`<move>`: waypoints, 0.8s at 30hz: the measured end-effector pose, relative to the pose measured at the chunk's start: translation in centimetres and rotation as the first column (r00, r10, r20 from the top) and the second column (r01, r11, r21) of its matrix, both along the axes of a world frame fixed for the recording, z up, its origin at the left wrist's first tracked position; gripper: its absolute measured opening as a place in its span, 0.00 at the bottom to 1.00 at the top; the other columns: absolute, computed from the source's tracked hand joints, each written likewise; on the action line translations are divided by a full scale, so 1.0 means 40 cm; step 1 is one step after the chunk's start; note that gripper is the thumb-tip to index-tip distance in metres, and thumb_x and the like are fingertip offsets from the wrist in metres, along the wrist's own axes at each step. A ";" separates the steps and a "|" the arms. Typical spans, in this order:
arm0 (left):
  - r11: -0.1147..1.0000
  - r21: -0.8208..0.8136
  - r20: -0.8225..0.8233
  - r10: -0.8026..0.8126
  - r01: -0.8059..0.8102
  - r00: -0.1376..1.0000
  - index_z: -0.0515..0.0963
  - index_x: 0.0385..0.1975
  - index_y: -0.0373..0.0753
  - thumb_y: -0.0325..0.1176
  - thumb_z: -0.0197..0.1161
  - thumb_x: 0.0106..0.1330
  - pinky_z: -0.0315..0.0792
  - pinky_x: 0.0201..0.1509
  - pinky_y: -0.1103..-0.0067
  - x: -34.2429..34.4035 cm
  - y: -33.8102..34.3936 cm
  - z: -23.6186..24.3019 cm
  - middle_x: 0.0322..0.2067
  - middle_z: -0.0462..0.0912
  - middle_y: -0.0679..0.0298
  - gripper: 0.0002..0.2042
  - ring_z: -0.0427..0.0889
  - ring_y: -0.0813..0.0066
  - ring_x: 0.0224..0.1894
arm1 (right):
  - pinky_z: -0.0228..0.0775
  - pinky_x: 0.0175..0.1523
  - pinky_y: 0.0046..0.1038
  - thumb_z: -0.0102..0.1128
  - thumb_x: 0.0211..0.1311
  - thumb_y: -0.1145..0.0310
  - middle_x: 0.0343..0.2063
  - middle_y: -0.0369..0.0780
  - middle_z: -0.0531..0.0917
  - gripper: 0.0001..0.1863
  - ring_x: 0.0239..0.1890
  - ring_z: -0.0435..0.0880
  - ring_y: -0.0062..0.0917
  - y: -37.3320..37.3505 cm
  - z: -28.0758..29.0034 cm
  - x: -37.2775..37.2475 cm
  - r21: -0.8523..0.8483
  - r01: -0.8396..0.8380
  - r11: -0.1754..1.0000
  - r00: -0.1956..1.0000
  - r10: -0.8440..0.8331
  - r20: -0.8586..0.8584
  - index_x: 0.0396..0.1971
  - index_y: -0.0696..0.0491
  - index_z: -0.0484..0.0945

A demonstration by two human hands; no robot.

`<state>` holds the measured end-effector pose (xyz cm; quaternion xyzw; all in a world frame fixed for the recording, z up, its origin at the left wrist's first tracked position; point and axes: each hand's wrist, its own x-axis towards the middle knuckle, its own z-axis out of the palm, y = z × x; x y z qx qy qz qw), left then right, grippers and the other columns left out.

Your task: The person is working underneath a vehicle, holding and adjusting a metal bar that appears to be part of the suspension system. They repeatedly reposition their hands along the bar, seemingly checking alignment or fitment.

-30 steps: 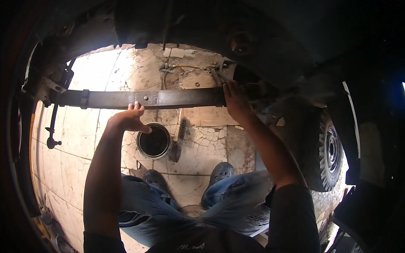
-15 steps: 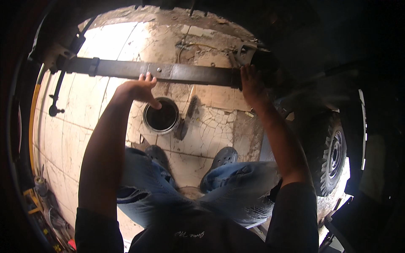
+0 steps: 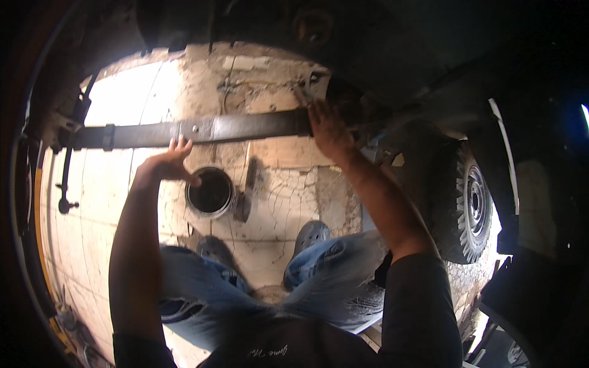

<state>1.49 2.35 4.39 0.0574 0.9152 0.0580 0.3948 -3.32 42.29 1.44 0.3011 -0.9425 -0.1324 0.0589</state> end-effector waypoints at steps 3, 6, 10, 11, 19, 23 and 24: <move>0.997 0.054 0.004 0.056 -0.056 0.998 0.41 0.70 0.38 0.57 0.74 0.40 0.47 0.72 0.60 0.016 0.001 0.036 0.71 0.35 0.49 0.61 0.32 0.55 0.74 | 0.49 0.70 0.46 0.44 0.59 0.71 0.65 0.55 0.57 0.31 0.69 0.55 0.45 -0.010 -0.015 0.041 0.010 -0.001 1.000 0.995 0.002 -0.100 0.63 0.65 0.56; 0.998 0.015 0.028 0.063 -0.064 0.998 0.41 0.70 0.40 0.57 0.74 0.41 0.47 0.73 0.60 0.015 0.019 0.052 0.72 0.33 0.52 0.60 0.32 0.59 0.74 | 0.49 0.70 0.45 0.44 0.60 0.71 0.65 0.55 0.57 0.31 0.69 0.54 0.45 -0.011 -0.009 0.038 0.066 0.034 0.997 0.992 -0.026 -0.124 0.63 0.65 0.55; 0.998 0.022 0.061 0.053 -0.054 0.997 0.38 0.70 0.36 0.54 0.74 0.43 0.46 0.73 0.62 0.006 0.033 0.062 0.71 0.30 0.48 0.60 0.28 0.57 0.73 | 0.49 0.70 0.44 0.44 0.60 0.71 0.65 0.55 0.57 0.31 0.69 0.55 0.44 -0.020 -0.001 0.005 0.064 0.078 0.995 0.990 -0.070 -0.120 0.64 0.65 0.55; 0.998 0.026 0.056 0.047 -0.048 0.997 0.38 0.70 0.36 0.54 0.74 0.43 0.46 0.73 0.62 0.005 0.035 0.060 0.71 0.30 0.48 0.60 0.28 0.57 0.73 | 0.49 0.70 0.44 0.44 0.60 0.71 0.65 0.55 0.57 0.31 0.69 0.55 0.44 -0.018 0.000 0.005 0.059 0.090 0.994 0.990 -0.082 -0.115 0.64 0.65 0.55; 0.999 -0.002 0.022 0.037 -0.037 0.999 0.41 0.70 0.39 0.56 0.73 0.42 0.48 0.72 0.59 0.016 0.013 0.036 0.71 0.33 0.51 0.60 0.32 0.57 0.74 | 0.48 0.71 0.45 0.43 0.60 0.74 0.66 0.56 0.54 0.31 0.70 0.52 0.47 -0.032 -0.003 0.036 0.023 0.055 0.998 0.997 -0.054 -0.062 0.64 0.66 0.52; 1.000 -0.010 0.024 0.020 -0.020 1.000 0.41 0.70 0.38 0.56 0.73 0.43 0.48 0.72 0.60 0.002 0.040 0.048 0.71 0.33 0.50 0.59 0.32 0.57 0.74 | 0.47 0.71 0.46 0.42 0.60 0.75 0.66 0.57 0.52 0.31 0.70 0.51 0.49 -0.009 -0.015 -0.002 0.011 0.069 0.998 0.996 -0.069 -0.051 0.64 0.68 0.50; 1.000 -0.014 0.031 0.022 -0.022 0.999 0.41 0.70 0.38 0.56 0.73 0.43 0.48 0.72 0.61 0.008 0.035 0.048 0.71 0.33 0.49 0.59 0.32 0.56 0.74 | 0.45 0.71 0.47 0.43 0.60 0.75 0.66 0.57 0.52 0.31 0.70 0.51 0.49 -0.015 -0.008 0.003 -0.009 0.065 0.998 0.998 -0.065 -0.016 0.64 0.68 0.51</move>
